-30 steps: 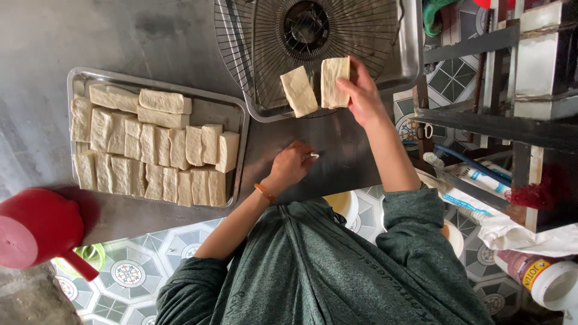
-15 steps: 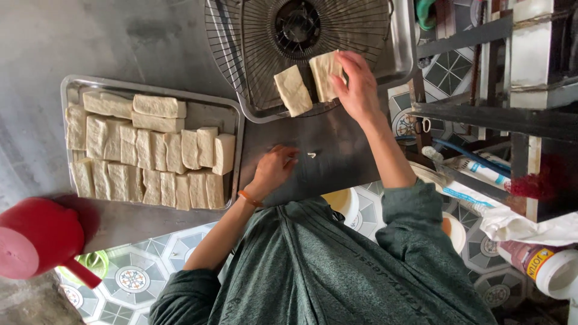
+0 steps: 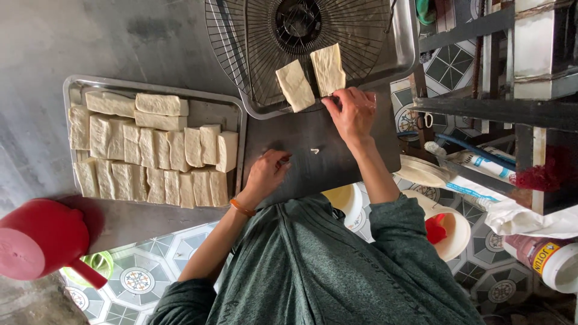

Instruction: Using a metal hook to stir a pot and then manually arranging tofu blocks on a tray

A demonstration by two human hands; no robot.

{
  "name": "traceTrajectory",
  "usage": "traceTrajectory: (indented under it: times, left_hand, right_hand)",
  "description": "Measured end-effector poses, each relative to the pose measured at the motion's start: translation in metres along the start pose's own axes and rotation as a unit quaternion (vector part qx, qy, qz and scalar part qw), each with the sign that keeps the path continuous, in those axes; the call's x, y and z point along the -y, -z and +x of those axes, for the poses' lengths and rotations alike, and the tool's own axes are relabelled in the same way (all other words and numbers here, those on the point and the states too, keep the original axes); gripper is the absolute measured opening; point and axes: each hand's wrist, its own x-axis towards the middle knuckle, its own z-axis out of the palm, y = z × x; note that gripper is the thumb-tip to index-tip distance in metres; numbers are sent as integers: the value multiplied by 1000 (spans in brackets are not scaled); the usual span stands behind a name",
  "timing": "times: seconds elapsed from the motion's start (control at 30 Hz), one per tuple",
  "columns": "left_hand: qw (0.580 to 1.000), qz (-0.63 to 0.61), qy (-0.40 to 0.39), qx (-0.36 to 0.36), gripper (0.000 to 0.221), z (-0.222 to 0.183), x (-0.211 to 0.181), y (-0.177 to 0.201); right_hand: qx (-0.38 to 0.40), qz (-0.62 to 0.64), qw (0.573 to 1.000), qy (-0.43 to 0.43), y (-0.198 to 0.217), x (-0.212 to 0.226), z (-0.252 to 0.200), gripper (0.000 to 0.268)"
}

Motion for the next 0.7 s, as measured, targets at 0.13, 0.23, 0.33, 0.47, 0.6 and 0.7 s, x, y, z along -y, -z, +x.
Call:
traceTrajectory:
  times: [0.13,0.23,0.33,0.47,0.6,0.7]
  left_hand:
    - [1000,-20,-6,-14,29,-13,11,3]
    - [999,-30,-7,-22,28,-24,20,7]
    - [999,-38,-13,-32,29,-42,27,18]
    - [996,-64,-4,-59,29,-78,40,59]
    - [990,-85,57,-93,30,-122,89,125]
    - [977,-41,86,-190,24,-145,144,187]
  right_hand:
    - [-17,-20,1000,0,-6,1,2,21]
    - [-21,-34,999,8,-2,12,6,19]
    - [4,-13,1000,18,14,27,6,14]
    - [31,-27,999,28,26,18,-23,16]
    - [153,77,985,8,48,37,-57,19]
    - [208,119,971,-6,50,70,-64,25]
